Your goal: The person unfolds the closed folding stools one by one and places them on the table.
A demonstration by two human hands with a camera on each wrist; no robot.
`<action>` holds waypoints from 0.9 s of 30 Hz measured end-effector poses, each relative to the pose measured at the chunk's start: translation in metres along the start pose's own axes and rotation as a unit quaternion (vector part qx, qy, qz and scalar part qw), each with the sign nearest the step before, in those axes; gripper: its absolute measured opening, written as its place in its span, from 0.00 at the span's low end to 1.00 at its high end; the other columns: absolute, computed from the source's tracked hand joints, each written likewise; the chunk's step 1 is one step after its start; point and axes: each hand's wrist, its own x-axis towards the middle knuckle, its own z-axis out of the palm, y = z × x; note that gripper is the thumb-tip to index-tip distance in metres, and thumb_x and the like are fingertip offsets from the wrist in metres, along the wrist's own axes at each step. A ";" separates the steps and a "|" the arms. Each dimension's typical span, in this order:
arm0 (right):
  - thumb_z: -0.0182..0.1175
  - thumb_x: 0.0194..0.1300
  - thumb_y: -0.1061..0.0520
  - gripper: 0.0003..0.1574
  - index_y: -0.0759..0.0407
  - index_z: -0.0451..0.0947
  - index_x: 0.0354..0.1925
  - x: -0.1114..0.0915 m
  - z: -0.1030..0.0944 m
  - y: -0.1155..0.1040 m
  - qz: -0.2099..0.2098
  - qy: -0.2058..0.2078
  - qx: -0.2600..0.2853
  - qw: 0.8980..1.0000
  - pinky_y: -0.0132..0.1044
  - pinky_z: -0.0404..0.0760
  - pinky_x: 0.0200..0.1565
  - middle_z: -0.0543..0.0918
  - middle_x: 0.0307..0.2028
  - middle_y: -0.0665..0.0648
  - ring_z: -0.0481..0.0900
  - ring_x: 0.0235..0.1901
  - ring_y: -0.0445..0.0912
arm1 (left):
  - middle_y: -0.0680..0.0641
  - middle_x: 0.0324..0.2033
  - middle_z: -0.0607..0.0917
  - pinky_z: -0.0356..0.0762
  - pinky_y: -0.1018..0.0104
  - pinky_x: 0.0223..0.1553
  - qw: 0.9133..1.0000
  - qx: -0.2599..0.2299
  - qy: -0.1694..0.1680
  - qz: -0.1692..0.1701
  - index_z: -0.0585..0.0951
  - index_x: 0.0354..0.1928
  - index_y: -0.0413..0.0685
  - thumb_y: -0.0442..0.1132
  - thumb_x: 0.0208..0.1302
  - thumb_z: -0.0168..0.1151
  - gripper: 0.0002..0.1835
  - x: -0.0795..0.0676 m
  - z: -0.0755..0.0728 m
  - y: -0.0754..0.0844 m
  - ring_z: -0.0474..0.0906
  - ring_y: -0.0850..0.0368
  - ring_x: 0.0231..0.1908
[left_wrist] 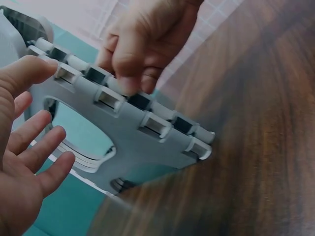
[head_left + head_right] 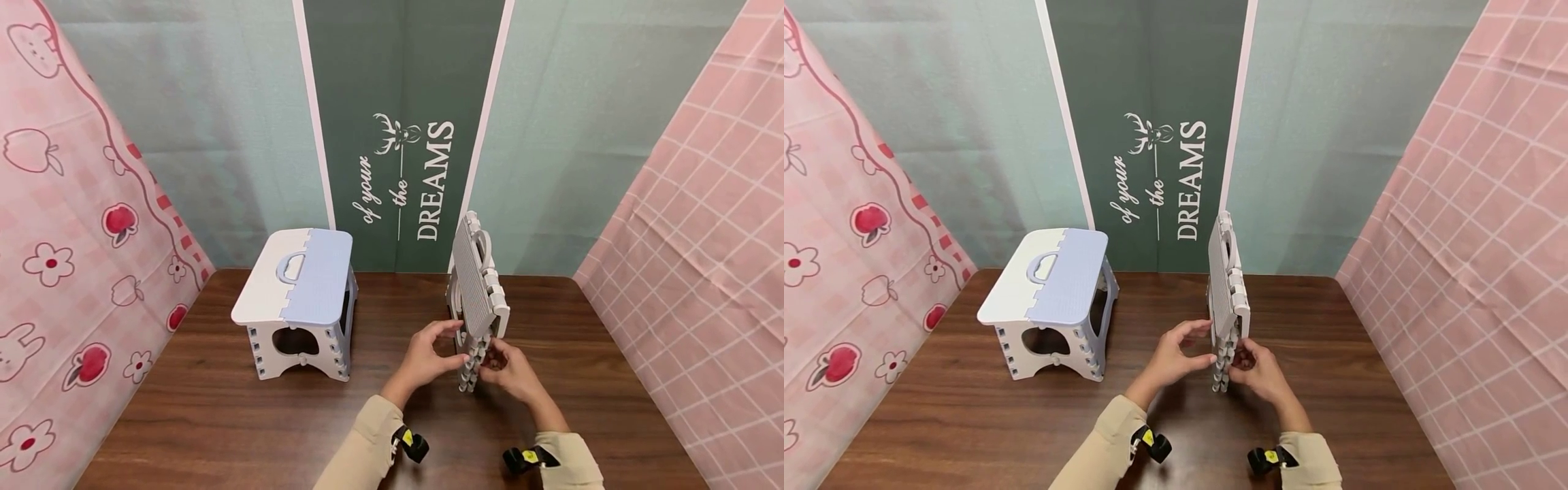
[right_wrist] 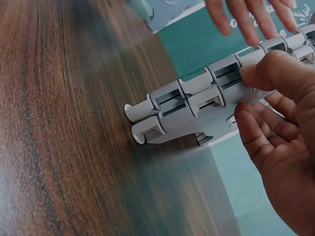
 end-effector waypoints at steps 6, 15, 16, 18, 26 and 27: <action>0.65 0.43 0.76 0.25 0.74 0.72 0.43 0.001 0.000 0.004 0.006 -0.004 0.019 1.000 0.31 0.76 0.32 0.77 0.31 0.60 0.76 0.30 0.41 | 0.38 0.48 0.79 0.73 0.61 0.46 0.999 -0.024 -0.028 -0.034 0.74 0.55 0.34 0.26 0.49 0.67 0.27 -0.004 0.001 0.009 0.76 0.52 0.47; 0.66 0.43 0.75 0.25 0.74 0.72 0.43 0.000 0.001 0.007 0.009 -0.002 0.027 1.000 0.32 0.76 0.31 0.78 0.32 0.59 0.76 0.30 0.42 | 0.46 0.50 0.79 0.69 0.64 0.51 0.998 0.012 -0.041 -0.043 0.76 0.56 0.44 0.28 0.42 0.74 0.33 -0.007 0.010 -0.022 0.74 0.55 0.50; 0.66 0.43 0.75 0.25 0.74 0.72 0.43 0.000 0.001 0.007 0.011 -0.001 0.028 1.000 0.32 0.76 0.32 0.78 0.32 0.60 0.76 0.31 0.42 | 0.47 0.50 0.79 0.69 0.64 0.51 0.998 0.017 -0.041 -0.043 0.76 0.56 0.44 0.29 0.41 0.74 0.34 -0.007 0.011 -0.024 0.74 0.57 0.51; 0.66 0.43 0.75 0.25 0.74 0.72 0.43 0.000 0.001 0.007 0.010 -0.002 0.027 1.000 0.32 0.76 0.32 0.78 0.33 0.61 0.76 0.31 0.42 | 0.48 0.50 0.79 0.69 0.65 0.51 0.998 0.033 -0.042 -0.038 0.76 0.55 0.43 0.29 0.40 0.75 0.34 -0.007 0.014 -0.027 0.73 0.58 0.51; 0.65 0.44 0.76 0.25 0.75 0.71 0.44 -0.001 0.002 0.008 0.009 0.003 0.031 0.999 0.31 0.77 0.32 0.78 0.33 0.60 0.77 0.32 0.43 | 0.48 0.47 0.80 0.72 0.65 0.49 0.993 0.106 -0.039 -0.023 0.75 0.54 0.41 0.31 0.36 0.78 0.37 -0.006 0.024 -0.034 0.75 0.58 0.49; 0.65 0.44 0.76 0.25 0.75 0.71 0.44 -0.001 0.002 0.008 0.009 0.004 0.033 0.999 0.31 0.77 0.32 0.79 0.33 0.61 0.77 0.32 0.44 | 0.48 0.46 0.80 0.72 0.67 0.48 0.992 0.119 -0.037 -0.018 0.75 0.53 0.41 0.31 0.35 0.78 0.36 -0.006 0.025 -0.034 0.75 0.59 0.48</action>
